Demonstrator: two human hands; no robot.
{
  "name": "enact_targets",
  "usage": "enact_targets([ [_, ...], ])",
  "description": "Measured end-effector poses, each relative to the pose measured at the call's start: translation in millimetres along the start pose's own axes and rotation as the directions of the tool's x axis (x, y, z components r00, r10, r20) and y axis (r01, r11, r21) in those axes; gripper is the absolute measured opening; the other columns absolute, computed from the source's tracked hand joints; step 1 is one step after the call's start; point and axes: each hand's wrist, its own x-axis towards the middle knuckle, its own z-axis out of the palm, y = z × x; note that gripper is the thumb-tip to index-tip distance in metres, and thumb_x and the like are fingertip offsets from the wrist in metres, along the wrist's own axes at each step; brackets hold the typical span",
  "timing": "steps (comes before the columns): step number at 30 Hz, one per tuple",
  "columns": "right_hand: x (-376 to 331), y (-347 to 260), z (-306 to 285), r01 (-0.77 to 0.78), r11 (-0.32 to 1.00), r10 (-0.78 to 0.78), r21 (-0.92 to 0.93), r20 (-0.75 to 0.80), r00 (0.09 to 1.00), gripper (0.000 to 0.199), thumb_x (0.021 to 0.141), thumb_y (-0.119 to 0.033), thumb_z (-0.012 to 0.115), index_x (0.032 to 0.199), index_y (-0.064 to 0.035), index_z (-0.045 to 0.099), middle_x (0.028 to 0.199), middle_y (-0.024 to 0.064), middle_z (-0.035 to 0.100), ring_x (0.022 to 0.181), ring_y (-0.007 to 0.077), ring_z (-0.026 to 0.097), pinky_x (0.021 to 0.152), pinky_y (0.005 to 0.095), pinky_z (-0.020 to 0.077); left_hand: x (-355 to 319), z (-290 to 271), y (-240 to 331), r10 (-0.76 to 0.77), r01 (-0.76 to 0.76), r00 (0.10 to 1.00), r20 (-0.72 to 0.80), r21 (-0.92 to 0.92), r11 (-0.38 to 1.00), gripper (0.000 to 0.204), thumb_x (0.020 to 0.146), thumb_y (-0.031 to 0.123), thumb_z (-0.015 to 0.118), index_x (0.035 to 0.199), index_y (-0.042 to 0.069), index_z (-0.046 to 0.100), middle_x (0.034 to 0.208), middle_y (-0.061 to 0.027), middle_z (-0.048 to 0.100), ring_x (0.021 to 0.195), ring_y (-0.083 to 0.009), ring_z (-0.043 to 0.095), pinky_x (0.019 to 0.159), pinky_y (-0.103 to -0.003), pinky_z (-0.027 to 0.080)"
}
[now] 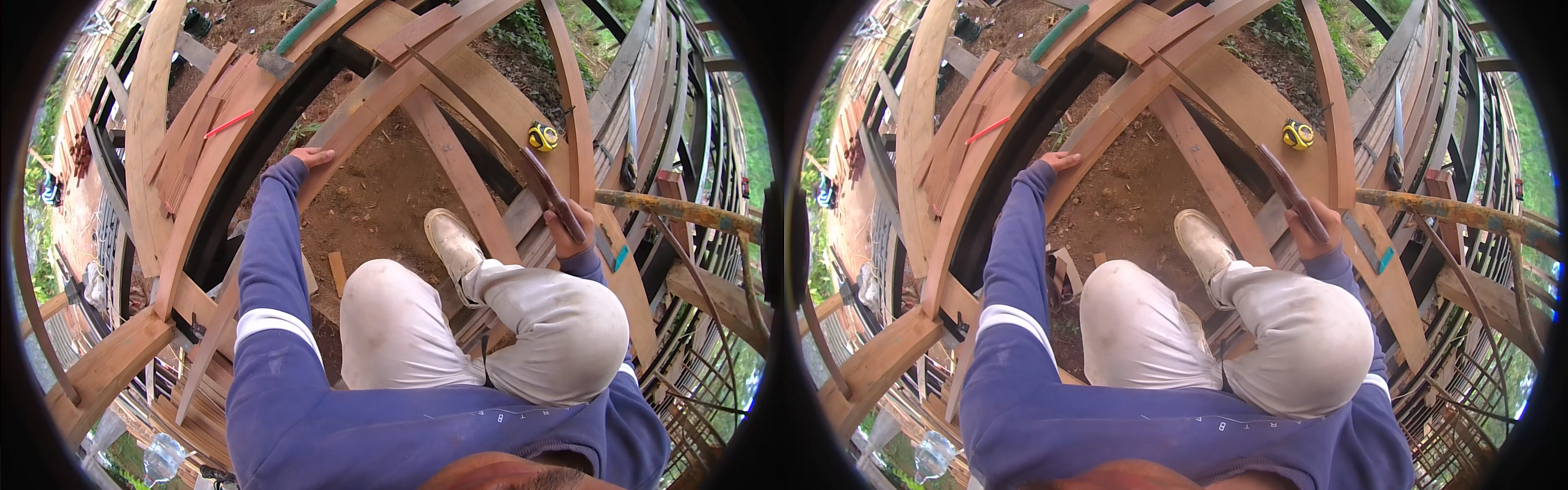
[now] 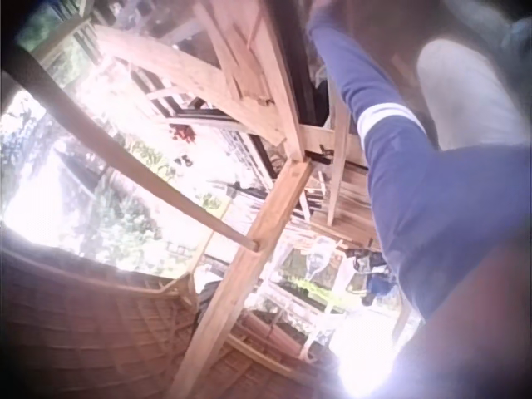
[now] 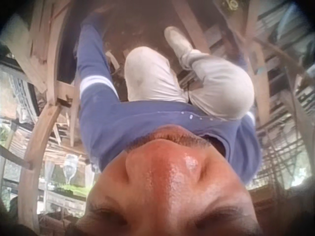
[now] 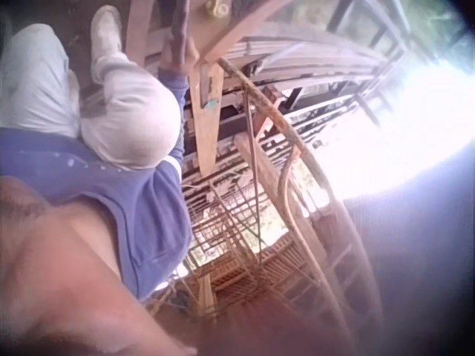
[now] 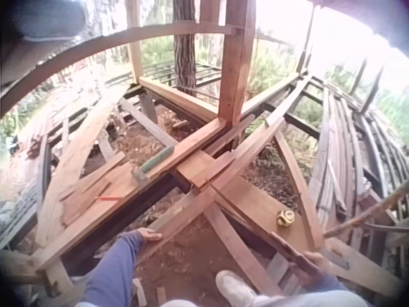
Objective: The person uses a hand saw to cut a wooden plank on a partially built wooden frame. After cutting, the person lifts and positions a long wooden beam into the structure with assistance from other workers.
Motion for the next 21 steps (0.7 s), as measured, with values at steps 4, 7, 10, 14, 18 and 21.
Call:
enact_targets([
  [4, 5.9, -16.1, -15.3, 0.064, 0.982, -0.058, -0.178, 0.041, 0.997, 0.011, 0.089, -0.009, 0.070, 0.093, 0.0013, 0.070, 0.071, 0.0103, 0.063, 0.064, 0.0177, 0.061, 0.062, 0.0321, 0.0483, -45.6, -2.0, -5.5, 0.085, -0.082, 0.990, -0.116, 0.033, 0.996, 0.082, 0.079, 0.071, 0.076, 0.129, 0.007, 0.073, 0.126, -0.0137, 0.073, 0.118, -0.0220, 0.066, 0.104, -0.034, 0.047],
  [7, -5.0, -27.6, -44.2, 0.180, 0.933, -0.168, -0.312, 0.066, 0.984, 0.011, 0.090, -0.009, 0.069, 0.096, 0.0013, 0.070, 0.072, 0.0092, 0.062, 0.063, 0.0163, 0.059, 0.060, 0.0315, 0.0465, -78.1, 15.3, 29.6, 0.171, -0.113, 0.958, -0.230, 0.242, 0.964, 0.085, 0.082, 0.079, 0.061, 0.121, 0.005, 0.075, 0.115, -0.0210, 0.074, 0.110, -0.0341, 0.070, 0.098, -0.040, 0.052],
  [10, -14.8, -23.6, -69.0, 0.221, 0.871, -0.215, -0.438, 0.063, 0.975, 0.012, 0.092, -0.008, 0.068, 0.098, 0.0013, 0.070, 0.073, 0.0081, 0.061, 0.062, 0.0148, 0.057, 0.058, 0.0309, 0.0447, -114.7, 41.9, 67.7, 0.208, -0.051, 0.911, -0.355, 0.403, 0.914, 0.086, 0.073, 0.076, 0.074, 0.123, 0.006, 0.068, 0.121, -0.0232, 0.071, 0.116, -0.0387, 0.067, 0.100, -0.047, 0.053],
  [14, -17.5, -31.9, -109.1, 0.291, 0.794, -0.313, -0.533, 0.051, 0.948, 0.012, 0.094, -0.008, 0.067, 0.102, 0.0012, 0.070, 0.075, 0.0066, 0.060, 0.061, 0.0128, 0.055, 0.055, 0.0302, 0.0424, -122.1, 48.2, 58.9, 0.068, 0.091, 0.905, -0.420, 0.346, 0.934, 0.073, 0.076, 0.063, 0.078, 0.123, 0.007, 0.068, 0.121, -0.0220, 0.071, 0.115, -0.0384, 0.067, 0.101, -0.047, 0.053],
  [18, -38.0, -67.1, -152.7, 0.413, 0.637, -0.443, -0.650, 0.129, 0.887, 0.013, 0.095, -0.007, 0.065, 0.105, 0.0012, 0.070, 0.077, 0.0052, 0.059, 0.060, 0.0108, 0.052, 0.052, 0.0294, 0.0400, -102.5, 48.1, 44.9, 0.145, 0.019, 0.894, -0.423, 0.360, 0.933, 0.061, 0.079, 0.054, 0.078, 0.119, 0.008, 0.072, 0.117, -0.0208, 0.073, 0.110, -0.0381, 0.070, 0.096, -0.048, 0.055],
  [21, -26.8, -110.6, -154.5, 0.150, 0.898, -0.199, -0.415, -0.076, 0.977, 0.011, 0.097, -0.010, 0.065, 0.101, -0.0001, 0.068, 0.074, 0.0023, 0.056, 0.059, 0.0081, 0.049, 0.050, 0.0289, 0.0363, -108.0, 45.0, 43.9, 0.075, 0.141, 0.864, -0.498, 0.383, 0.913, 0.069, 0.077, 0.057, 0.079, 0.123, 0.007, 0.068, 0.118, -0.0234, 0.072, 0.111, -0.0373, 0.070, 0.097, -0.047, 0.055],
])
